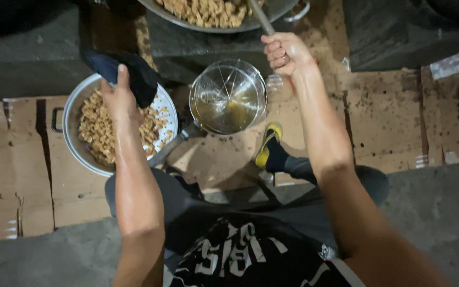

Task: The person repeatedly scoops fried food from a large pot using a metal strainer and transfers it into a perforated metal bowl. The person uses a cloth to handle the hot strainer and occasionally shakes it to drain oil.

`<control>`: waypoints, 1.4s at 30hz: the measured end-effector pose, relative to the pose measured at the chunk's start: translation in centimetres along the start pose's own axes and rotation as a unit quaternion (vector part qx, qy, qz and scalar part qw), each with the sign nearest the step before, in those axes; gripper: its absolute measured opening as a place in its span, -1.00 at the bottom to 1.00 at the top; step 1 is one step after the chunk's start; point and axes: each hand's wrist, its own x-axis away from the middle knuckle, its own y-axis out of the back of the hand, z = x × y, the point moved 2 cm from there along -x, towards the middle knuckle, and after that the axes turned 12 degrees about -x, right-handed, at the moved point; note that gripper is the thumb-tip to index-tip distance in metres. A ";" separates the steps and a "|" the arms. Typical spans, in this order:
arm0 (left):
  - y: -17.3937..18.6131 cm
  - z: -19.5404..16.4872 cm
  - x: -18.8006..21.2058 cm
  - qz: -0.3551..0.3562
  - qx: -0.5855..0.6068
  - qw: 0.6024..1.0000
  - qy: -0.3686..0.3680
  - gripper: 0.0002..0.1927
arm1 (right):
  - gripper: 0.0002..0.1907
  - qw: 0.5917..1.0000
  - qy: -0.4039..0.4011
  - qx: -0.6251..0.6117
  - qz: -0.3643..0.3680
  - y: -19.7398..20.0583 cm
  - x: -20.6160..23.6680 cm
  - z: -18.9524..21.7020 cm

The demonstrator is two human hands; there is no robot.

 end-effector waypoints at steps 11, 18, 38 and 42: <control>-0.7 1.2 0.3 -0.038 -0.102 0.994 0.005 -0.04 | -0.79 0.997 0.039 -0.006 0.071 1.4 20.9 -6.8; -1.5 1.6 2.3 0.001 -0.216 0.976 0.042 -0.04 | -0.72 1.000 0.013 0.012 0.007 5.2 28.0 -13.2; 3.0 8.4 13.7 0.376 -0.787 0.473 -0.124 -0.19 | -0.81 0.800 0.063 0.545 -0.243 9.0 14.2 -22.5; 3.0 11.6 15.3 0.385 -0.820 0.413 -0.090 -0.09 | -0.58 0.563 0.189 0.771 -0.230 9.0 13.5 -23.1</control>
